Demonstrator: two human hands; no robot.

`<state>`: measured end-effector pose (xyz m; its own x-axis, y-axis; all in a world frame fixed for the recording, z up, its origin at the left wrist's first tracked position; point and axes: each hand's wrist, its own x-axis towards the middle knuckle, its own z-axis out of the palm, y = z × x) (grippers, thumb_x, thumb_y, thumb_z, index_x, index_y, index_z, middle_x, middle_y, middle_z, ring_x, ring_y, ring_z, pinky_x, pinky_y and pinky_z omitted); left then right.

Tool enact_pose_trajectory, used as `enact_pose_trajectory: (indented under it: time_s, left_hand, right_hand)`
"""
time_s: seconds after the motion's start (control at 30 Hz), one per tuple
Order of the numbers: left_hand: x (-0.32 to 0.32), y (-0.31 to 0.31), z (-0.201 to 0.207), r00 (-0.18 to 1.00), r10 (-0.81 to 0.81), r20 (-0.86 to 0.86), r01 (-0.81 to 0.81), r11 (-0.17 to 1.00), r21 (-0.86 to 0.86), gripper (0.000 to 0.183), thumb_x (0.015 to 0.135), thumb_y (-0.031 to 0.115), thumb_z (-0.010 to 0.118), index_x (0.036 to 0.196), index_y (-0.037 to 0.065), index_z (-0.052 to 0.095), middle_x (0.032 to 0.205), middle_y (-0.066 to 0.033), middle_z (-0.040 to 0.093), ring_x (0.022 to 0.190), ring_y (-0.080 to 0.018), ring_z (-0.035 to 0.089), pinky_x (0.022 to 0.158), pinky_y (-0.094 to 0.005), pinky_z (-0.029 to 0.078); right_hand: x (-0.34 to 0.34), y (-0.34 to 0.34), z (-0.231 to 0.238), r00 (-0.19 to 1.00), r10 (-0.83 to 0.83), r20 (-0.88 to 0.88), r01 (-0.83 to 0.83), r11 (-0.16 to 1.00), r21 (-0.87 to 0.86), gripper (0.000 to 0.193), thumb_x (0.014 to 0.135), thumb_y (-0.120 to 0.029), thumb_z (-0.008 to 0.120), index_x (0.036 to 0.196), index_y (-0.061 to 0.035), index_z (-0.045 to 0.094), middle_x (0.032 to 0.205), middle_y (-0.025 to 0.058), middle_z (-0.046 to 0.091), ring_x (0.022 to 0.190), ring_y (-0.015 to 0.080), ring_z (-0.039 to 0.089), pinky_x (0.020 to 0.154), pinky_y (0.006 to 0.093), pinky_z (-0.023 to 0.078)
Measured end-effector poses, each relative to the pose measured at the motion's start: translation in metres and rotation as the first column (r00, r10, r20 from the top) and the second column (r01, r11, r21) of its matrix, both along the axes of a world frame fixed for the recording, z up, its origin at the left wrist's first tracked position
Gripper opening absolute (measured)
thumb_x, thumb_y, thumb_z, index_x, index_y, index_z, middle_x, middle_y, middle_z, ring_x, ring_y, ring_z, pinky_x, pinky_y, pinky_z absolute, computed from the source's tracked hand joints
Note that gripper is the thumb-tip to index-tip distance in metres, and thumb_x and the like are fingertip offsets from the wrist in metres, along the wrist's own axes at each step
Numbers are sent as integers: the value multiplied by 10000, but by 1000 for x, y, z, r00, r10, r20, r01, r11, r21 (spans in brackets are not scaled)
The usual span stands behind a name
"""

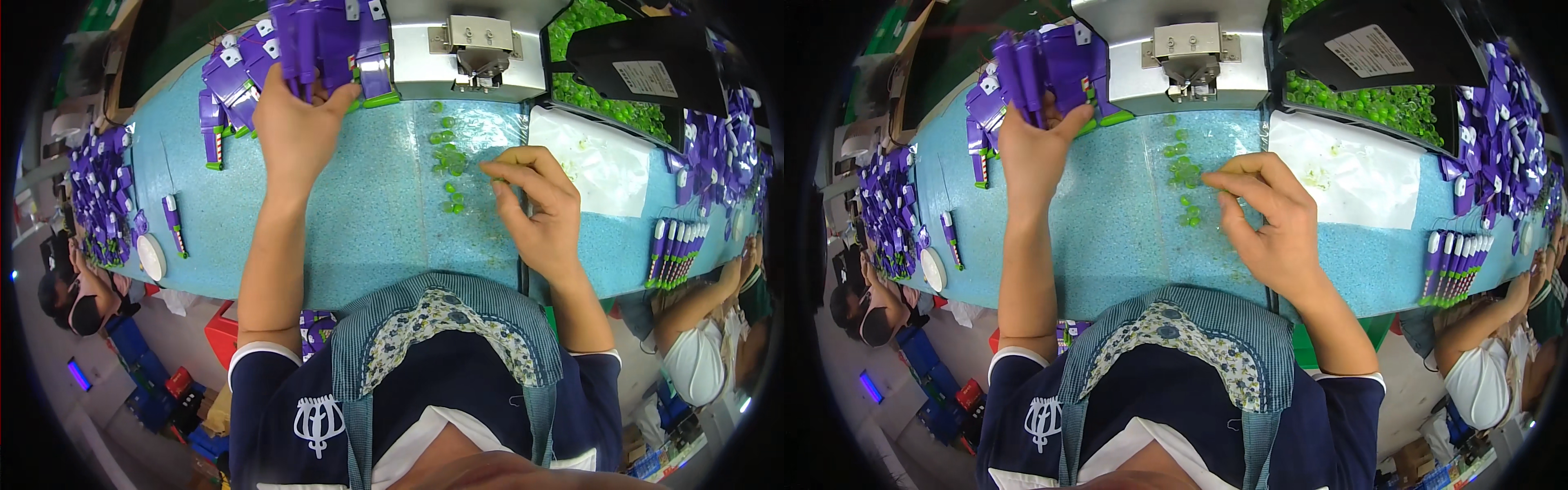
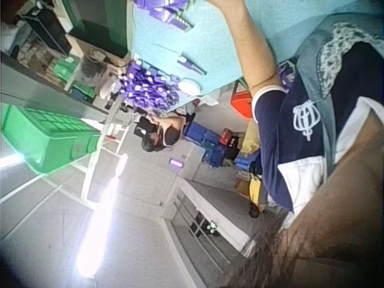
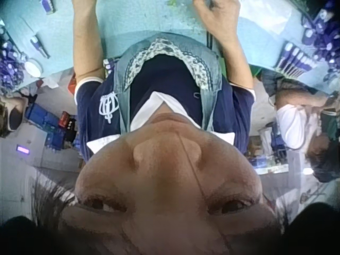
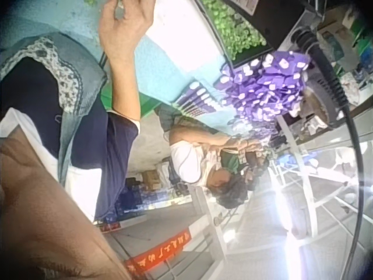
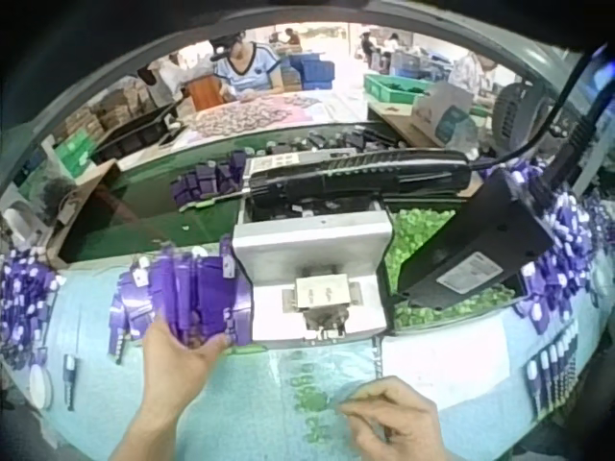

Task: The person secures plastic toy components using an electric screwdriver, then attaches green caps to the components by hand.

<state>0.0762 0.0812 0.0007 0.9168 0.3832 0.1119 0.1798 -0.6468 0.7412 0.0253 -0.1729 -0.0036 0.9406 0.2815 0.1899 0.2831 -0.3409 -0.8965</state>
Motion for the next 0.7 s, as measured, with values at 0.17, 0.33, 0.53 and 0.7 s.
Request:
enact_pose_trajectory:
  time_s: [0.17,0.33,0.53,0.7]
  left_hand:
    - [-32,-15,19,993,-88,84,122,697,-707,301,728,39,731,1000,-6,608,816,-43,661,716,-118,619,605,-265,486]
    - [-82,-60,26,948,-316,-25,117,421,-899,406,758,16,706,1131,-4,548,1005,-58,619,878,-164,623,748,-262,499]
    - [-88,-78,9,932,-362,-7,114,312,-943,221,818,82,709,1008,18,616,881,-10,633,770,-70,580,650,-218,483]
    - [-86,-85,10,936,-351,-4,54,155,-986,261,814,52,700,1052,23,598,922,-22,635,793,-78,593,678,-223,490]
  right_hand:
    - [-4,0,17,998,-61,8,60,997,51,310,727,84,616,1026,1,632,931,116,622,753,201,615,673,273,492]
    - [-11,8,26,978,80,193,-87,996,27,430,691,102,679,1097,27,561,890,133,632,729,230,611,644,302,494]
    - [-20,12,22,968,30,249,-55,994,94,416,694,91,693,1083,31,557,893,138,639,727,251,610,620,312,488]
    - [-18,3,22,990,22,139,-40,991,125,287,720,47,704,984,39,593,890,143,642,739,253,610,630,318,482]
